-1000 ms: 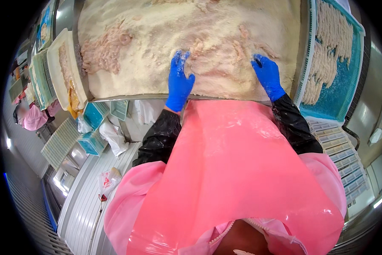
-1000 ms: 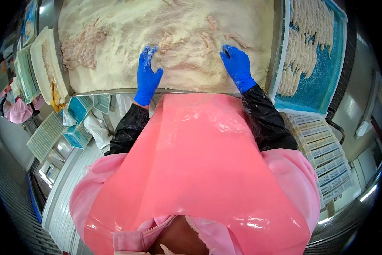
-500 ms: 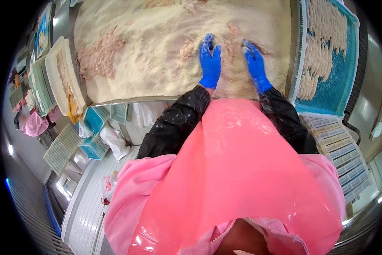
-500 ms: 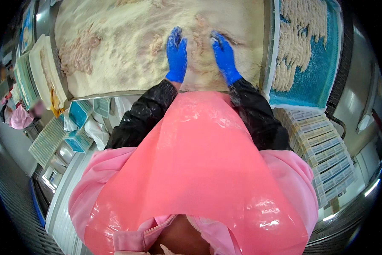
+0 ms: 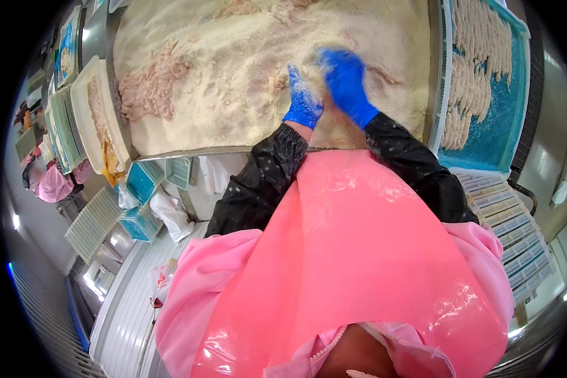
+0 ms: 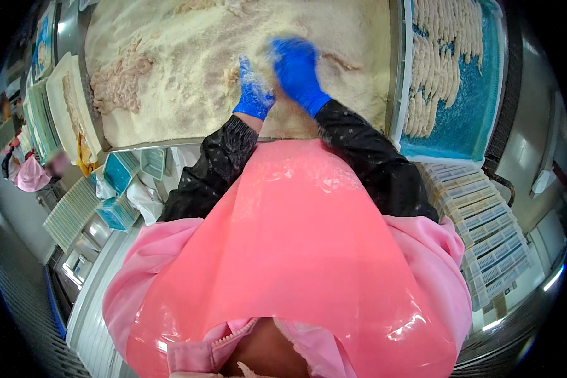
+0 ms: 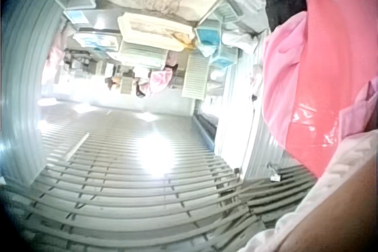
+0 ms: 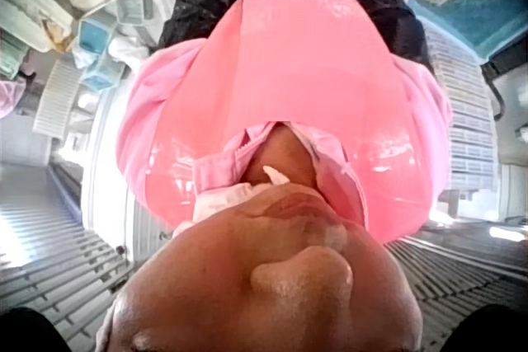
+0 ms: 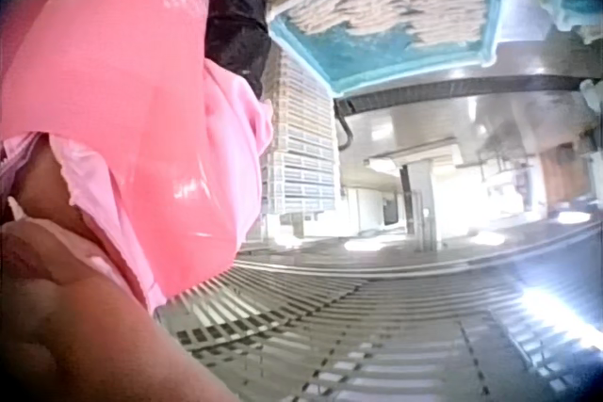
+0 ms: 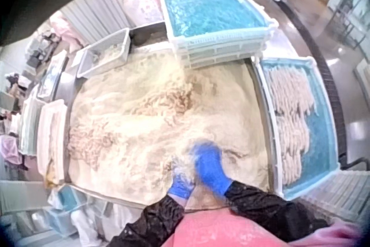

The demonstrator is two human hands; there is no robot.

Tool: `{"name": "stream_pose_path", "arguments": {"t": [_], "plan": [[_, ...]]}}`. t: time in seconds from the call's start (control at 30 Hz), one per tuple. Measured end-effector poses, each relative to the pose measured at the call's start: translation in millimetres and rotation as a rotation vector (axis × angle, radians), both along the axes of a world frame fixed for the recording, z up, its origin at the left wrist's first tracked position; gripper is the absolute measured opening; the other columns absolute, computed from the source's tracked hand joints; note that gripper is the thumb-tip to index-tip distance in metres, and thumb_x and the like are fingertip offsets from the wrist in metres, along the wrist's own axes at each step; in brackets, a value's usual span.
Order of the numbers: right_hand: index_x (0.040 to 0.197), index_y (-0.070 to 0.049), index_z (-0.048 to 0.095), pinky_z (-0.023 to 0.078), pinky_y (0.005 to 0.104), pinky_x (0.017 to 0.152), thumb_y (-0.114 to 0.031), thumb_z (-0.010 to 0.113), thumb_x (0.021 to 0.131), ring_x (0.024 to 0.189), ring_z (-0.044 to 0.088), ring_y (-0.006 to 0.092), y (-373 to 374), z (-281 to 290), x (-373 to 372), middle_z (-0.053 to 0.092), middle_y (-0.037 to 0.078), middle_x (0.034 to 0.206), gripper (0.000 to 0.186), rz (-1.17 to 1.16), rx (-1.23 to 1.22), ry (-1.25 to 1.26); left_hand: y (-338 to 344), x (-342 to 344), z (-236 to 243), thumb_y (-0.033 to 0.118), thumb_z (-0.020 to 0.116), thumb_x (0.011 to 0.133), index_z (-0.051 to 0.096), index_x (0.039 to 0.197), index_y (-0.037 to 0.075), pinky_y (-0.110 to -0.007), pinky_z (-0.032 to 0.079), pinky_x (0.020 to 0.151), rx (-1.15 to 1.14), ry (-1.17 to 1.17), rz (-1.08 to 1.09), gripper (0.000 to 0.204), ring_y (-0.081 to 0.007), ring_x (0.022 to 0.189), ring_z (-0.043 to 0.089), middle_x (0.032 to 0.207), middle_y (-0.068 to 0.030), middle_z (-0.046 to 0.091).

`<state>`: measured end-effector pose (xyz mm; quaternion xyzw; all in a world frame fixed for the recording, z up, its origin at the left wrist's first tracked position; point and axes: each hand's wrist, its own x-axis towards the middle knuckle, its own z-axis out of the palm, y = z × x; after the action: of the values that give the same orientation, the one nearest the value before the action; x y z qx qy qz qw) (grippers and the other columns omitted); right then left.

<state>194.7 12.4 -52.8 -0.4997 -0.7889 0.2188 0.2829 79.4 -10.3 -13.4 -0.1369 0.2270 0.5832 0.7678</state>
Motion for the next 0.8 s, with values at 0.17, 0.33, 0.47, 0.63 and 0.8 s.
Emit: {"name": "stream_pose_path", "arguments": {"t": [0.17,0.33,0.47,0.63,0.8], "plan": [[0.107,-0.008,0.058,0.036,0.0429,0.080,-0.035,0.061,0.079,0.093,0.051,0.0291,46,27,34,0.058,0.011,0.102,0.039,-0.230,0.112,-0.407,-11,-18,2,0.037,0.039,0.095,0.042,0.128,-0.002,-0.038,0.041,0.093,-0.023,0.175,-0.151,0.051,-0.0311,0.106,0.052,0.122,-0.0177,0.051],[0.107,-0.009,0.058,0.042,0.0372,0.076,-0.020,0.059,0.077,0.089,0.055,0.0280,0,46,46,0.058,0.010,0.103,0.031,0.130,-0.060,-0.543,-24,-27,2,0.024,0.040,0.095,0.040,0.128,-0.002,-0.036,0.038,0.098,0.224,0.965,-0.143,0.042,-0.0257,0.111,0.051,0.119,-0.0150,0.054],[0.108,-0.009,0.058,0.044,0.0388,0.078,-0.011,0.057,0.075,0.091,0.055,0.0306,-43,52,75,0.058,0.012,0.103,0.033,0.240,-0.084,-0.326,-18,-25,45,0.021,0.038,0.095,0.042,0.124,-0.003,-0.035,0.043,0.089,0.260,1.239,-0.067,0.037,-0.0230,0.100,0.057,0.099,-0.0099,0.063],[0.110,-0.007,0.059,0.046,0.0390,0.081,-0.011,0.061,0.077,0.096,0.056,0.0334,-44,26,56,0.058,0.015,0.105,0.033,0.056,-0.178,-0.108,-18,-27,22,0.026,0.041,0.094,0.044,0.125,0.008,-0.031,0.045,0.083,0.187,0.486,0.124,0.036,-0.0221,0.089,0.059,0.099,-0.0086,0.061],[0.109,-0.006,0.060,0.049,0.0324,0.075,-0.013,0.066,0.079,0.089,0.060,0.0292,-37,57,42,0.060,0.015,0.102,0.032,-0.087,-0.393,0.398,-19,-27,10,0.028,0.044,0.093,0.045,0.125,0.011,-0.034,0.046,0.085,0.028,0.098,0.131,0.036,-0.0237,0.091,0.058,0.105,-0.0105,0.059]]}}
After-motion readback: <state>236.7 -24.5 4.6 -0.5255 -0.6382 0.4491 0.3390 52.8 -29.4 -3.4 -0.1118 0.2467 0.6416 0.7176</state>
